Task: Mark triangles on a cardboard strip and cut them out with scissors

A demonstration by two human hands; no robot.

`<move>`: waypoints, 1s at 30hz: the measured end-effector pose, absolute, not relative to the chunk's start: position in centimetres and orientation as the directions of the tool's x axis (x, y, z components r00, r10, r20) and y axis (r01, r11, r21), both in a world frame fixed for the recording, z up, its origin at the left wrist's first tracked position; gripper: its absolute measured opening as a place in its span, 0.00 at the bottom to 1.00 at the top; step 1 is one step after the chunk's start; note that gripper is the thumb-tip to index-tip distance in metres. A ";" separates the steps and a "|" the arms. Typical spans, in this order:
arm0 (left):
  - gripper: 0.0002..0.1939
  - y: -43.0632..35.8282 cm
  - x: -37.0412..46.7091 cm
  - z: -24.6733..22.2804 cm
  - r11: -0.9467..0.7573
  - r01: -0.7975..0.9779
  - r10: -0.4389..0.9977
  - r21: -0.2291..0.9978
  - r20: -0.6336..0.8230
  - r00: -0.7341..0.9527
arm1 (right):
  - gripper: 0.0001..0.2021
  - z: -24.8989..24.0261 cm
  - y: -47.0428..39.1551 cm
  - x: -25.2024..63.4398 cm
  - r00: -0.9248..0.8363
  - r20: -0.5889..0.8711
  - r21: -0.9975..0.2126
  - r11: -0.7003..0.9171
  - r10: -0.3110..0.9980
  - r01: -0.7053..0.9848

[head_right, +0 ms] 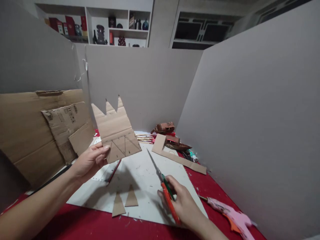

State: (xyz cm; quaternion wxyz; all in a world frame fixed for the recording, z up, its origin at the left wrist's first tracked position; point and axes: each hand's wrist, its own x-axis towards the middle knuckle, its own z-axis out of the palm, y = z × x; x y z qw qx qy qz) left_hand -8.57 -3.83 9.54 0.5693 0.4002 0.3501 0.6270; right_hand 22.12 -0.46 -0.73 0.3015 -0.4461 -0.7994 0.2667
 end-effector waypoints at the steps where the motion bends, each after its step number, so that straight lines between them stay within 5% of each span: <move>1: 0.17 -3.5 -8.3 10.1 -0.123 -0.441 0.992 0.889 0.116 -0.045 | 0.16 -0.5 -0.8 21.9 -0.427 0.227 -0.735 0.442 0.875 0.514; 7: 0.22 -1.5 -6.6 13.5 -0.283 -0.437 0.959 0.854 0.256 -0.123 | 0.20 1.2 -0.6 20.4 -0.585 0.209 -0.816 0.469 0.784 0.338; 14: 0.21 0.9 -4.0 14.1 -0.377 -0.317 0.924 0.870 0.375 -0.070 | 0.26 0.6 0.1 19.1 -0.546 0.338 -0.824 0.521 0.767 0.221; 30: 0.13 3.6 -2.0 10.7 -0.246 -0.244 0.953 0.938 0.280 0.117 | 0.29 -0.9 -0.1 18.9 -0.490 0.200 -0.941 0.305 0.849 0.144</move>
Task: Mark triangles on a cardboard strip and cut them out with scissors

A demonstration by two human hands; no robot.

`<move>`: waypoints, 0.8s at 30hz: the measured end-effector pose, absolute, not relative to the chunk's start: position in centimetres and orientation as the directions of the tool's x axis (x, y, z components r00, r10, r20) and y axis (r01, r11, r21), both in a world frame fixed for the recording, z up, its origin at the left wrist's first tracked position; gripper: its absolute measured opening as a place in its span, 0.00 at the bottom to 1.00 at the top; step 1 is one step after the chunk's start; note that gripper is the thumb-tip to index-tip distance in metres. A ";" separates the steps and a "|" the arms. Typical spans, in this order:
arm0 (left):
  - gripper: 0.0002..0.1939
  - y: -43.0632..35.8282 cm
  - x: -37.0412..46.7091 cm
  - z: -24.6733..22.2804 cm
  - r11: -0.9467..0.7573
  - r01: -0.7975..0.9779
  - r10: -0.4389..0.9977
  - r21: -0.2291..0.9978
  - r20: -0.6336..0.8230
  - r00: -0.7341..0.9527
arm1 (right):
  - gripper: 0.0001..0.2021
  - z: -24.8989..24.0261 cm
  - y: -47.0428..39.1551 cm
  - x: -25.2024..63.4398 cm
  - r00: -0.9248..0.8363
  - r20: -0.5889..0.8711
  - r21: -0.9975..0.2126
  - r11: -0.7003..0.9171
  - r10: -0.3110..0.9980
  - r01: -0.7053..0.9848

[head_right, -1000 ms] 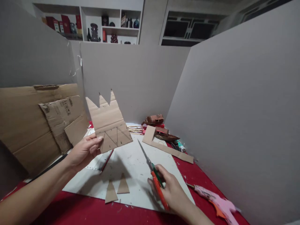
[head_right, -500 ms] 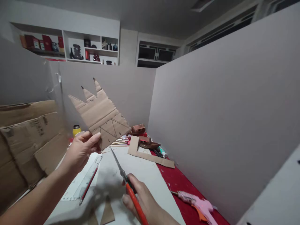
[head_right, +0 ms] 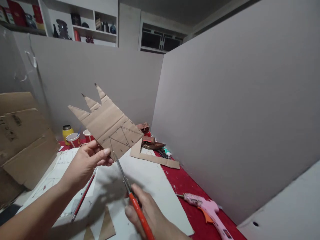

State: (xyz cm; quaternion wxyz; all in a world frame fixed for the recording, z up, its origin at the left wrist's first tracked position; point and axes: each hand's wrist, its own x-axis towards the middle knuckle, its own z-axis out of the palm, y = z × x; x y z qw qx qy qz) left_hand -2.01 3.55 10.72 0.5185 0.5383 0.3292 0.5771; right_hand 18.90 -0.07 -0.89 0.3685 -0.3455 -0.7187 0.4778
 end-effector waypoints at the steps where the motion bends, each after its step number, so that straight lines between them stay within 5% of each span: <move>1: 0.12 3.5 -2.1 10.7 -0.248 -0.243 0.953 0.938 0.281 0.111 | 0.30 -1.2 -0.1 18.8 -0.486 0.206 -0.943 0.306 0.849 0.133; 24: 0.10 3.0 -0.9 9.9 -0.298 -0.265 0.938 0.917 0.333 0.097 | 0.30 -2.2 -0.3 19.2 -0.500 0.217 -0.912 0.357 0.839 0.202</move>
